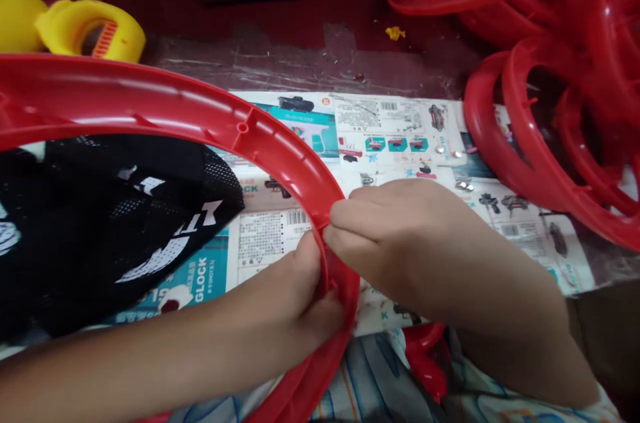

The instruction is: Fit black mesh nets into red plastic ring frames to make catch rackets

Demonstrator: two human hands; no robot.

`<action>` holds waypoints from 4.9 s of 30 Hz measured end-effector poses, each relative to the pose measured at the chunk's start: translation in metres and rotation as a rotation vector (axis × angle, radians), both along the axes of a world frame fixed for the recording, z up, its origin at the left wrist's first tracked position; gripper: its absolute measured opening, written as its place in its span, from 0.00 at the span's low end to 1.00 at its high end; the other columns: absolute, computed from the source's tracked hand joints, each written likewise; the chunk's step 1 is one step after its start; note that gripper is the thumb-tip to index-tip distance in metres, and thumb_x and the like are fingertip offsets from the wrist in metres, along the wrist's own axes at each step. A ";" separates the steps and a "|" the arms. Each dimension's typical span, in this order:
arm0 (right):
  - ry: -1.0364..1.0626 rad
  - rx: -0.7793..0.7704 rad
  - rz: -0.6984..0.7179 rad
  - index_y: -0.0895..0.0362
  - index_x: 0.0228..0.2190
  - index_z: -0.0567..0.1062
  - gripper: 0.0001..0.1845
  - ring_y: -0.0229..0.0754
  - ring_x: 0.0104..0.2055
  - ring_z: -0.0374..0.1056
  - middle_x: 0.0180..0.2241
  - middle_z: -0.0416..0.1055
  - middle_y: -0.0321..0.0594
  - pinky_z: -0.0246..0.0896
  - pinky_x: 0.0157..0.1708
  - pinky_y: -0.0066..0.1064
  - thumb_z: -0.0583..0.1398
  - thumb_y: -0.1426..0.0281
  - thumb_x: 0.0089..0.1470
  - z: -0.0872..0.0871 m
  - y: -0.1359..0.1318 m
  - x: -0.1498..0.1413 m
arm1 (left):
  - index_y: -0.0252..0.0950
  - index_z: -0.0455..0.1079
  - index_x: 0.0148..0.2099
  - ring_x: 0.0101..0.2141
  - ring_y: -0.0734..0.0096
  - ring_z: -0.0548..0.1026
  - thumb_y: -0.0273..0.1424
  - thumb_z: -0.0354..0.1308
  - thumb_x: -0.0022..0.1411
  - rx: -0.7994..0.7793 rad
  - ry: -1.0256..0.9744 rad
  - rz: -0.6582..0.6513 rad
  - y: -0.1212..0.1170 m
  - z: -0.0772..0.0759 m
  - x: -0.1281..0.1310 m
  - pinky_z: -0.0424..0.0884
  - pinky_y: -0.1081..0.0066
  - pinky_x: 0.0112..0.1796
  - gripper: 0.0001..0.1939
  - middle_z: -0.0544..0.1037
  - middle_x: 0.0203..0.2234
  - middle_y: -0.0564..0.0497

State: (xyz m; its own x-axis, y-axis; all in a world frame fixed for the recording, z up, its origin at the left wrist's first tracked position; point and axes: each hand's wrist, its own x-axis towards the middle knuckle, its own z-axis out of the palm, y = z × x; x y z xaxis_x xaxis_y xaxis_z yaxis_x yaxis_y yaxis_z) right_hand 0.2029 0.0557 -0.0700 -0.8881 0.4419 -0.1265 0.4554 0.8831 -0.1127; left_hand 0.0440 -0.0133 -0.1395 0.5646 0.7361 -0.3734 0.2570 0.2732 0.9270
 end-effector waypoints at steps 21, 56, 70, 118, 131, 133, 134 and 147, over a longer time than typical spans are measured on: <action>0.384 0.118 -0.070 0.55 0.24 0.74 0.26 0.27 0.29 0.61 0.27 0.71 0.29 0.49 0.26 0.26 0.43 0.71 0.67 -0.009 0.004 0.015 | 0.40 0.62 0.47 0.38 0.68 0.72 0.27 0.52 0.63 -0.078 -0.074 0.053 -0.009 0.010 -0.001 0.72 0.69 0.38 0.10 0.74 0.37 0.52; 0.477 -0.234 -0.031 0.62 0.30 0.77 0.10 0.37 0.35 0.64 0.36 0.69 0.42 0.59 0.35 0.28 0.55 0.79 0.55 -0.020 0.016 0.011 | 0.42 0.57 0.49 0.42 0.66 0.73 0.40 0.55 0.64 -0.212 -0.266 0.499 -0.001 0.009 0.019 0.72 0.67 0.41 0.15 0.72 0.43 0.50; 0.452 0.117 0.023 0.60 0.29 0.74 0.14 0.34 0.29 0.57 0.29 0.67 0.36 0.48 0.28 0.28 0.50 0.77 0.61 -0.011 0.012 0.021 | 0.43 0.61 0.52 0.49 0.64 0.68 0.36 0.47 0.68 0.107 0.082 0.096 0.008 0.016 -0.009 0.67 0.66 0.49 0.12 0.71 0.48 0.50; 0.462 -0.042 0.006 0.61 0.27 0.77 0.12 0.33 0.27 0.59 0.25 0.69 0.35 0.49 0.26 0.26 0.56 0.73 0.59 -0.016 0.012 0.016 | 0.43 0.57 0.56 0.56 0.55 0.63 0.38 0.49 0.67 -0.065 -0.099 0.218 -0.002 0.010 -0.003 0.72 0.59 0.48 0.16 0.68 0.52 0.47; 0.429 0.040 0.112 0.60 0.31 0.78 0.14 0.37 0.31 0.56 0.32 0.70 0.37 0.50 0.30 0.29 0.53 0.75 0.62 -0.012 0.007 0.018 | 0.41 0.52 0.60 0.58 0.56 0.62 0.30 0.47 0.65 0.089 0.060 -0.079 0.004 0.022 -0.005 0.65 0.61 0.56 0.21 0.66 0.56 0.45; 0.387 -0.008 0.127 0.60 0.32 0.78 0.13 0.37 0.31 0.56 0.32 0.70 0.37 0.50 0.30 0.30 0.53 0.76 0.61 -0.011 0.009 0.018 | 0.42 0.51 0.61 0.57 0.56 0.62 0.29 0.47 0.65 0.093 0.072 -0.103 0.004 0.022 -0.005 0.63 0.60 0.57 0.24 0.65 0.56 0.45; 0.366 -0.028 0.135 0.60 0.32 0.78 0.13 0.37 0.31 0.56 0.32 0.70 0.38 0.50 0.29 0.30 0.53 0.76 0.61 -0.011 0.010 0.018 | 0.42 0.50 0.62 0.56 0.57 0.63 0.29 0.48 0.64 0.093 0.078 -0.115 0.004 0.022 -0.005 0.63 0.60 0.57 0.25 0.65 0.56 0.45; 0.362 -0.164 0.122 0.62 0.27 0.77 0.14 0.35 0.27 0.56 0.25 0.65 0.36 0.50 0.26 0.27 0.53 0.78 0.58 -0.005 0.012 0.023 | 0.40 0.52 0.61 0.56 0.59 0.66 0.30 0.48 0.66 -0.003 0.067 -0.242 0.000 0.024 -0.007 0.66 0.64 0.54 0.21 0.67 0.56 0.44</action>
State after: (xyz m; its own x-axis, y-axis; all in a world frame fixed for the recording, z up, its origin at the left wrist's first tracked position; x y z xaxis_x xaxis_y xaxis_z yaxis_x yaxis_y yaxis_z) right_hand 0.2262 0.0672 -0.0748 -0.9326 0.3310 0.1440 0.2539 0.8851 -0.3900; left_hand 0.0372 -0.0131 -0.1156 0.6981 0.5815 -0.4179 0.3758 0.1992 0.9050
